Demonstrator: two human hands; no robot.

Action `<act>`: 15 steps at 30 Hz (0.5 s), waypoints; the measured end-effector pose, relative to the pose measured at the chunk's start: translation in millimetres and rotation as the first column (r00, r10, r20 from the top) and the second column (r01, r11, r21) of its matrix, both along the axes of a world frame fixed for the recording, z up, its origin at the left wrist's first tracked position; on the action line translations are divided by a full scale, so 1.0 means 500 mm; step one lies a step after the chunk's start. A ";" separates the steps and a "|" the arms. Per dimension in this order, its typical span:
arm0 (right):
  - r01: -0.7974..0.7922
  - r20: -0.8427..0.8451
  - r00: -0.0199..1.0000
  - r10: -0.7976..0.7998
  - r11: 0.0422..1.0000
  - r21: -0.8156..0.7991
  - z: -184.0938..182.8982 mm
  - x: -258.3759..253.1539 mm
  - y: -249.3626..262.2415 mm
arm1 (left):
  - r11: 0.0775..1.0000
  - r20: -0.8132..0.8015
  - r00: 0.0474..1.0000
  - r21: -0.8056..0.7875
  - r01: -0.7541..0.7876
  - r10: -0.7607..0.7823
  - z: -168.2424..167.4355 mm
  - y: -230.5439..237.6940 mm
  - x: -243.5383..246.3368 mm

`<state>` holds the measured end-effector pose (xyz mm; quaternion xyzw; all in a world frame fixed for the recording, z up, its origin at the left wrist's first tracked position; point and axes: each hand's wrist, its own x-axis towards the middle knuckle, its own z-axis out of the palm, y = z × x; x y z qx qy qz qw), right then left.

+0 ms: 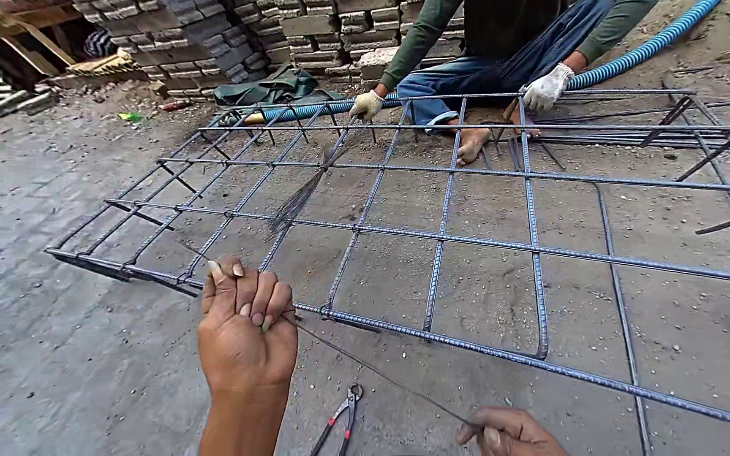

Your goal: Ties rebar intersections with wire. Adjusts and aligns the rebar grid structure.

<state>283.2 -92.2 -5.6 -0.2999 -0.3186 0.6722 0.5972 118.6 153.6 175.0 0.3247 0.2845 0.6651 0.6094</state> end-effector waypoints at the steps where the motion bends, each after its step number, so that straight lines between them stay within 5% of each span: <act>1: 0.099 0.145 0.985 -0.092 0.994 -0.042 0.014 0.021 0.003 | 0.999 -0.045 0.999 0.018 -0.030 0.030 -0.007 0.004 0.000; 4: 0.392 0.364 0.871 -0.331 0.914 -0.107 0.046 0.088 0.023 | 0.996 -0.180 0.981 0.069 -0.060 0.072 -0.026 0.004 -0.013; 8: 0.655 0.246 0.723 -0.646 0.754 0.054 0.074 0.161 0.052 | 0.974 -0.439 0.883 0.071 0.215 -0.163 -0.044 -0.026 -0.014; 11: 0.656 0.367 0.618 -0.695 0.713 0.247 0.117 0.183 0.072 | 0.753 -0.675 0.548 -0.019 0.658 -0.495 -0.054 -0.063 0.010; 13: 0.596 0.415 0.612 -0.673 0.737 0.317 0.151 0.177 0.083 | 0.538 -0.776 0.284 -0.083 0.839 -0.563 -0.065 -0.096 0.046; 15: 0.541 0.409 0.655 -0.636 0.772 0.334 0.181 0.162 0.093 | 0.402 -0.812 0.150 -0.112 0.909 -0.565 -0.084 -0.128 0.081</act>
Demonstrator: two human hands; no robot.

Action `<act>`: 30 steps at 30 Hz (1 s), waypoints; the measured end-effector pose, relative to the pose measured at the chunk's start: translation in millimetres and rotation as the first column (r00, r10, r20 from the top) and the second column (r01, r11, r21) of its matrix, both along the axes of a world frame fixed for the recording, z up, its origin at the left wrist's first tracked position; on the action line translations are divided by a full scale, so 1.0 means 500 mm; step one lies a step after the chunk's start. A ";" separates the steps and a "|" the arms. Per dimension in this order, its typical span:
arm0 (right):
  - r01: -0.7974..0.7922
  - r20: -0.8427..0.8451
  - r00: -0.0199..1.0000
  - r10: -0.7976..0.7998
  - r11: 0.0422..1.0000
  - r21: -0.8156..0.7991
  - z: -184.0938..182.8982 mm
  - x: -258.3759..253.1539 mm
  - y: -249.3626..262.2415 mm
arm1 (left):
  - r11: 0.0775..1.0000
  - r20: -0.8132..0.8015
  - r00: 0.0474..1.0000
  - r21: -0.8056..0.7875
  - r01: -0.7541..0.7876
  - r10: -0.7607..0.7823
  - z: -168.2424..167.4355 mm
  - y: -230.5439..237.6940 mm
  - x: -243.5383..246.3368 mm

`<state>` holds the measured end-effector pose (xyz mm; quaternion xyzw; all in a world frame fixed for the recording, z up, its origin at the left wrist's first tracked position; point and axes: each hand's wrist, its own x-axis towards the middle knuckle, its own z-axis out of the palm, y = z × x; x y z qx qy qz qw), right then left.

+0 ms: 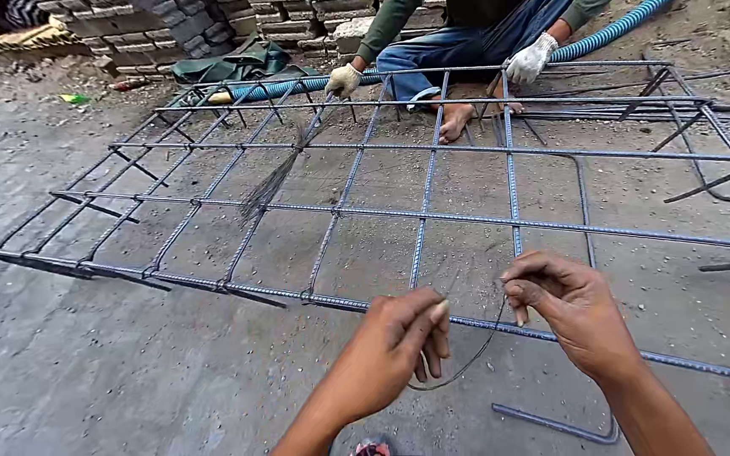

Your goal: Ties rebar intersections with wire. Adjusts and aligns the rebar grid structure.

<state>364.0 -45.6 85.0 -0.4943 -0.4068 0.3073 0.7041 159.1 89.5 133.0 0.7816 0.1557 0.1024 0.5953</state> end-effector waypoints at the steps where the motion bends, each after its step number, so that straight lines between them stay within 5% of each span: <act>1: -0.022 -0.007 1.000 0.022 1.000 -0.001 0.012 -0.008 0.004 | 0.999 -0.009 0.999 0.004 0.039 -0.039 -0.009 -0.011 0.012; 7: -0.165 -0.114 0.980 0.160 0.986 -0.036 0.033 -0.023 0.010 | 0.999 0.011 0.999 0.026 0.037 -0.038 -0.026 -0.036 0.032; 16: -0.122 -0.048 0.992 0.119 0.989 -0.086 0.021 -0.031 0.010 | 0.996 0.047 0.998 -0.079 -0.047 0.050 -0.056 -0.048 0.039; 20: -0.114 -0.047 0.993 0.110 0.989 -0.092 0.023 -0.036 0.012 | 0.990 0.005 0.992 0.057 -0.129 0.129 -0.062 -0.055 0.043; 22: -0.101 -0.025 0.995 0.099 0.991 -0.090 0.020 -0.040 0.017 | 0.983 0.070 0.996 -0.182 -0.035 0.049 -0.062 -0.056 0.044; 25: -0.116 -0.001 0.993 0.116 0.991 -0.069 0.012 -0.038 0.025 | 0.737 0.150 0.986 -0.674 0.053 0.066 -0.078 -0.068 0.052; 30: -0.111 -0.114 0.988 0.101 0.991 -0.082 -0.005 -0.045 0.032 | 0.520 0.138 0.984 -0.852 0.058 0.116 -0.090 -0.079 0.054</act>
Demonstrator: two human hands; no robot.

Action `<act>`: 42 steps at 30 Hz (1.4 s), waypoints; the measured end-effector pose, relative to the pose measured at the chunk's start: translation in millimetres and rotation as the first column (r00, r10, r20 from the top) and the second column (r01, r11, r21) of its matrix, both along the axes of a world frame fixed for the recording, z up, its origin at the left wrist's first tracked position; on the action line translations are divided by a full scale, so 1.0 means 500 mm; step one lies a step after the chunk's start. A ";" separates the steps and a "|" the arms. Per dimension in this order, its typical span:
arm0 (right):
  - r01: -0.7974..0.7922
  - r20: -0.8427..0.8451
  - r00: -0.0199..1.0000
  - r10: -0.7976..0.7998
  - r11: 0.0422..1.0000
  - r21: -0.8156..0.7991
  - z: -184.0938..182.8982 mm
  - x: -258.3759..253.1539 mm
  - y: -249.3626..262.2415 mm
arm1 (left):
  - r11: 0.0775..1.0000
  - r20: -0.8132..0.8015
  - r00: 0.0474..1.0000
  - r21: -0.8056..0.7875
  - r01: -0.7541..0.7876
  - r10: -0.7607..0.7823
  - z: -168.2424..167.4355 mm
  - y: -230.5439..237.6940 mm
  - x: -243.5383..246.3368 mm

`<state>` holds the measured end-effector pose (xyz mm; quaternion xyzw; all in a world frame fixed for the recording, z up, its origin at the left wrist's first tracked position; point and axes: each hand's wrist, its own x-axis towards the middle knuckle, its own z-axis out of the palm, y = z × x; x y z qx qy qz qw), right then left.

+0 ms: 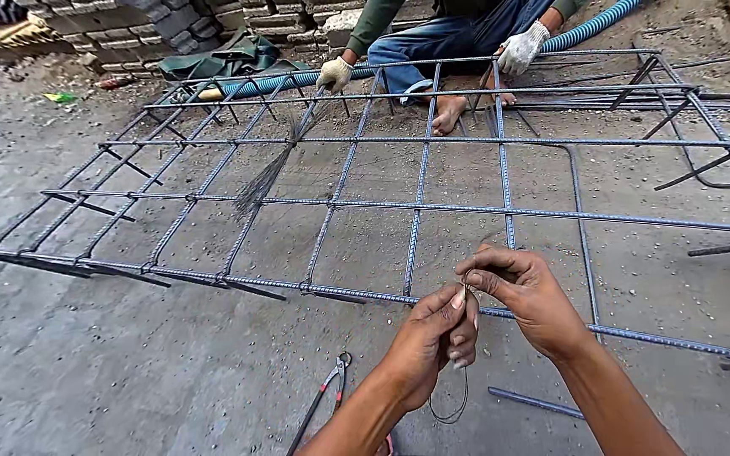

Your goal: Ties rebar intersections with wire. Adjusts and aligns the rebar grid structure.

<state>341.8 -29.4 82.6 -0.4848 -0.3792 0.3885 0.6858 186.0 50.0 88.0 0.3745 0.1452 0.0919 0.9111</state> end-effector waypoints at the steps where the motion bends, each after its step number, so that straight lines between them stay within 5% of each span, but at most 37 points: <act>1: -0.006 -0.034 0.999 0.005 0.999 -0.038 -0.003 -0.011 0.000 | 0.997 -0.002 0.997 -0.028 -0.074 0.074 -0.002 -0.005 0.002; 4: -0.144 -0.083 0.988 0.129 0.968 -0.205 -0.015 -0.069 -0.003 | 0.925 0.024 0.924 0.002 -0.381 0.381 0.003 -0.002 0.008; 7: -0.270 -0.251 0.944 0.213 0.938 -0.219 -0.034 -0.160 -0.005 | 0.759 0.044 0.764 0.090 -0.645 0.644 0.019 0.023 0.012; 12: -0.423 -0.409 0.858 0.312 0.880 -0.217 -0.062 -0.203 0.010 | 0.597 -0.048 0.601 0.199 -0.777 0.798 0.002 0.032 -0.011; 18: -0.536 -0.361 0.832 0.422 0.781 -0.320 -0.086 -0.208 0.020 | 0.516 0.048 0.582 0.408 -0.754 0.812 -0.029 0.029 -0.048; 25: -0.424 -0.436 0.839 0.324 0.893 -0.152 -0.121 -0.290 0.004 | 0.557 -0.210 0.523 0.165 -0.814 0.826 0.001 0.054 -0.110; 30: -0.254 0.064 0.955 0.290 0.908 -0.332 -0.158 -0.341 -0.014 | 0.524 -0.273 0.475 0.147 -0.839 0.837 -0.045 0.044 -0.152; 32: -0.348 -0.039 0.932 0.361 0.855 -0.384 -0.166 -0.352 -0.013 | 0.528 -0.311 0.478 0.096 -0.844 0.821 -0.065 0.044 -0.170; 37: -0.528 -0.594 0.728 0.343 0.833 -0.166 -0.187 -0.373 -0.012 | 0.541 -0.332 0.487 0.090 -0.836 0.808 -0.088 0.055 -0.188; 40: -0.500 -0.606 0.739 0.294 0.843 -0.200 -0.199 -0.388 -0.015 | 0.547 -0.343 0.481 0.129 -0.827 0.807 -0.101 0.060 -0.195; 42: -0.413 -0.381 0.876 0.295 0.867 -0.279 -0.214 -0.391 -0.019 | 0.546 -0.345 0.468 0.176 -0.819 0.813 -0.110 0.059 -0.195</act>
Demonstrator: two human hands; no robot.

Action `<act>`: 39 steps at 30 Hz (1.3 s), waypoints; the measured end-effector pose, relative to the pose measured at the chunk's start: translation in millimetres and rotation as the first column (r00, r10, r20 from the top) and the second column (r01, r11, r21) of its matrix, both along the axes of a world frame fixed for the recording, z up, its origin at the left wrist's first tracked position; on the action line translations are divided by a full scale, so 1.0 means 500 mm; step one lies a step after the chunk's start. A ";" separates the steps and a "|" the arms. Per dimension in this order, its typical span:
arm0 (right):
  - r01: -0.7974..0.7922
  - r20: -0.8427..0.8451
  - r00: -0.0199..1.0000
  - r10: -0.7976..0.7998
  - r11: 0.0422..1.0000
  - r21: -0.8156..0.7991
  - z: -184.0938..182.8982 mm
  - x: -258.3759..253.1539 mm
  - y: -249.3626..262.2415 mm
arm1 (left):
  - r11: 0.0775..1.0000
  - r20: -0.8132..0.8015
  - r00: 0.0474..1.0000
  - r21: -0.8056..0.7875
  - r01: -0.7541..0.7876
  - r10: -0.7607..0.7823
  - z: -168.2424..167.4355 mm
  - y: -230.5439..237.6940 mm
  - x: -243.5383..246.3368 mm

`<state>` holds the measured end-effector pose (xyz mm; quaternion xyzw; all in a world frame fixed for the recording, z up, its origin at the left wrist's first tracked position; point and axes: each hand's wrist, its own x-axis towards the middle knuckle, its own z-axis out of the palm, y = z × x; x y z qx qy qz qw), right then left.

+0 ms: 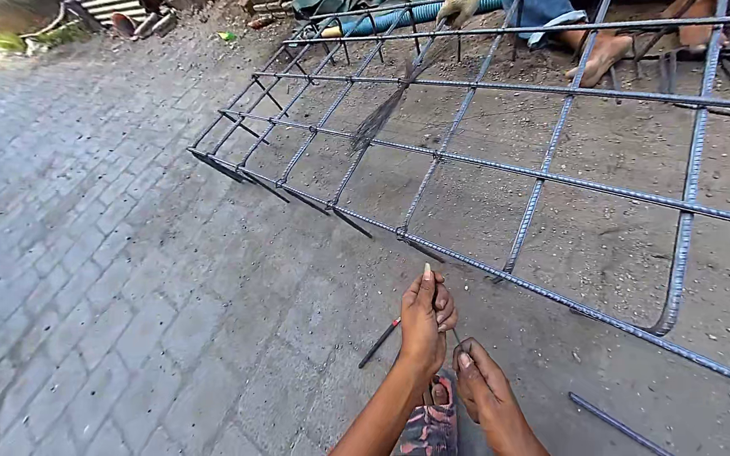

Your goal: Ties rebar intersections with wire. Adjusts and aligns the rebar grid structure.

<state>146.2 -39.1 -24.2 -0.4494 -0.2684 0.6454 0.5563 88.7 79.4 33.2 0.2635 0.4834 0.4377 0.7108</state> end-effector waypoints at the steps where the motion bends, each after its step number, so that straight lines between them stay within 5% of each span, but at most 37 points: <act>1: 0.005 0.199 0.980 -0.014 0.999 0.048 -0.007 0.002 -0.002 | 1.000 -0.025 1.000 0.031 0.006 -0.006 -0.005 -0.002 0.002; 3: -0.009 0.520 0.851 -0.075 0.987 0.158 -0.017 0.007 -0.004 | 0.997 -0.054 0.999 0.072 0.011 -0.007 -0.011 -0.006 0.005; 5: -0.019 0.583 0.806 -0.105 0.979 0.203 -0.022 0.011 -0.003 | 0.999 -0.029 0.999 0.048 -0.020 0.021 -0.011 -0.005 0.008; 7: 0.017 0.455 0.884 -0.110 0.979 0.204 -0.026 0.011 -0.004 | 0.998 0.003 0.999 0.022 -0.054 0.054 -0.007 -0.008 0.015; 9: 0.111 0.149 0.979 -0.136 0.980 0.165 -0.029 0.003 -0.006 | 0.995 -0.021 1.000 0.099 -0.012 0.014 -0.004 -0.012 0.022; 12: 0.247 -0.196 0.955 -0.221 0.962 0.120 -0.034 -0.004 -0.023 | 0.830 -0.289 0.910 0.392 0.396 -0.298 -0.007 0.008 -0.001; 13: 0.276 -0.215 0.945 -0.248 0.954 0.115 -0.044 -0.003 -0.034 | 0.677 -0.464 0.818 0.482 0.556 -0.341 -0.003 0.030 -0.011; 15: 0.290 -0.183 0.944 -0.273 0.955 0.069 -0.075 0.004 -0.065 | 0.364 -0.786 0.614 0.550 0.751 -0.079 0.004 0.079 -0.019; 17: 0.268 -0.138 0.953 -0.268 0.963 -0.019 -0.114 0.012 -0.095 | 0.192 -0.905 0.411 0.425 0.885 0.108 0.017 0.124 -0.005; 21: 0.231 -0.105 0.961 -0.256 0.951 -0.204 -0.158 0.018 -0.116 | -0.044 -0.930 -0.237 -0.234 0.971 -0.280 0.037 0.190 0.094; 22: 0.234 -0.109 0.958 -0.265 0.943 -0.235 -0.159 0.018 -0.113 | -0.131 -0.872 -0.316 -0.287 0.949 -0.374 0.026 0.204 0.118; 24: 0.236 -0.112 0.955 -0.274 0.933 -0.270 -0.155 0.019 -0.103 | -0.251 -0.806 -0.353 -0.260 0.932 -0.475 0.004 0.221 0.144; 27: 0.222 -0.077 0.965 -0.251 0.937 -0.269 -0.145 0.022 -0.095 | -0.300 -0.850 -0.316 -0.199 0.933 -0.421 0.001 0.211 0.135; 32: 0.198 -0.008 0.978 -0.208 0.944 -0.263 -0.165 0.031 -0.084 | -0.186 -0.998 0.055 0.050 0.981 0.022 -0.028 0.170 0.095; 34: 0.181 0.012 0.983 -0.185 0.945 -0.273 -0.171 0.035 -0.079 | -0.232 -0.987 0.011 -0.027 0.972 0.162 -0.023 0.168 0.114; 39: 0.112 0.073 0.993 -0.096 0.957 -0.269 -0.165 0.047 -0.057 | -0.357 -0.841 -0.297 -0.476 0.804 0.453 0.022 0.181 0.193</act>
